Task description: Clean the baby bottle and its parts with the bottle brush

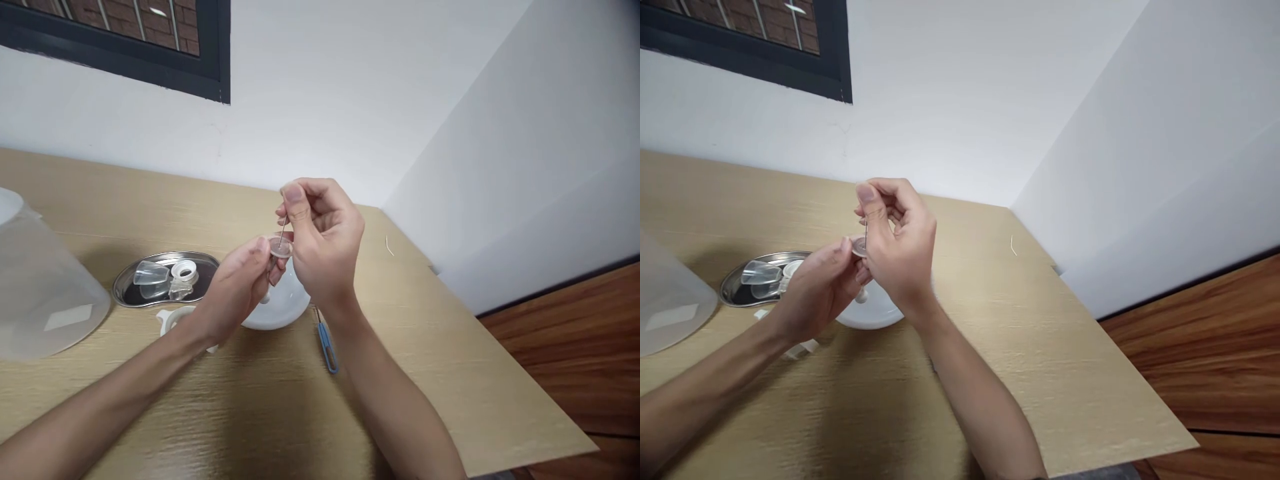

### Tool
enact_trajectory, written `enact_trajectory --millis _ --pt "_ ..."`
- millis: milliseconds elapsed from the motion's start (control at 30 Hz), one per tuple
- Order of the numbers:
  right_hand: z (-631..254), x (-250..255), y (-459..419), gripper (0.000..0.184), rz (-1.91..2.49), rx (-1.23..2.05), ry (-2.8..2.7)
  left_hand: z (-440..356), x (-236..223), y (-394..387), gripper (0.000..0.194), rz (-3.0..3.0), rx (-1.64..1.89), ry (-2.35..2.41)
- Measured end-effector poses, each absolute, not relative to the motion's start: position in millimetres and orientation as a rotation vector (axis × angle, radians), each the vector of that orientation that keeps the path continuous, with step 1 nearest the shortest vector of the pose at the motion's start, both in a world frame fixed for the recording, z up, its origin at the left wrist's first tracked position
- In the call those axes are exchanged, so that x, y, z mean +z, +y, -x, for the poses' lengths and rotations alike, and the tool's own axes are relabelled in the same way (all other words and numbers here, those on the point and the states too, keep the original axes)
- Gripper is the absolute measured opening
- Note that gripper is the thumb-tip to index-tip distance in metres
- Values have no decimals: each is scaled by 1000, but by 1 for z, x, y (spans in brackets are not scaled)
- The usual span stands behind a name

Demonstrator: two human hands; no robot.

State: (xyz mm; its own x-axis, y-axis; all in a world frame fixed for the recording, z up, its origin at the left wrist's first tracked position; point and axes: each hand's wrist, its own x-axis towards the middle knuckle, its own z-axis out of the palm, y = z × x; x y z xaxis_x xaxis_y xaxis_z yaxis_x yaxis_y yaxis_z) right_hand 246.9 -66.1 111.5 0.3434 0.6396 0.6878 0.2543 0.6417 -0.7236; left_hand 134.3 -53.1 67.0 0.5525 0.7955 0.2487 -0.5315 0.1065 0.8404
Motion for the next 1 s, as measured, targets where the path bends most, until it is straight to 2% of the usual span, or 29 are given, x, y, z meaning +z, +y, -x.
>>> enact_trajectory --millis 200,333,633,1000 --pt "-253 121 -71 14 925 175 -1166 -140 52 -60 39 -1186 944 341" --pt "-258 124 -71 20 927 155 -1131 -146 42 -66 36 -1175 924 319" --pt "-276 130 -63 22 765 35 -1089 -149 34 -70 37 -1269 877 219" --pt "-291 137 -65 10 583 76 -1049 -143 34 -84 39 -1396 704 313"
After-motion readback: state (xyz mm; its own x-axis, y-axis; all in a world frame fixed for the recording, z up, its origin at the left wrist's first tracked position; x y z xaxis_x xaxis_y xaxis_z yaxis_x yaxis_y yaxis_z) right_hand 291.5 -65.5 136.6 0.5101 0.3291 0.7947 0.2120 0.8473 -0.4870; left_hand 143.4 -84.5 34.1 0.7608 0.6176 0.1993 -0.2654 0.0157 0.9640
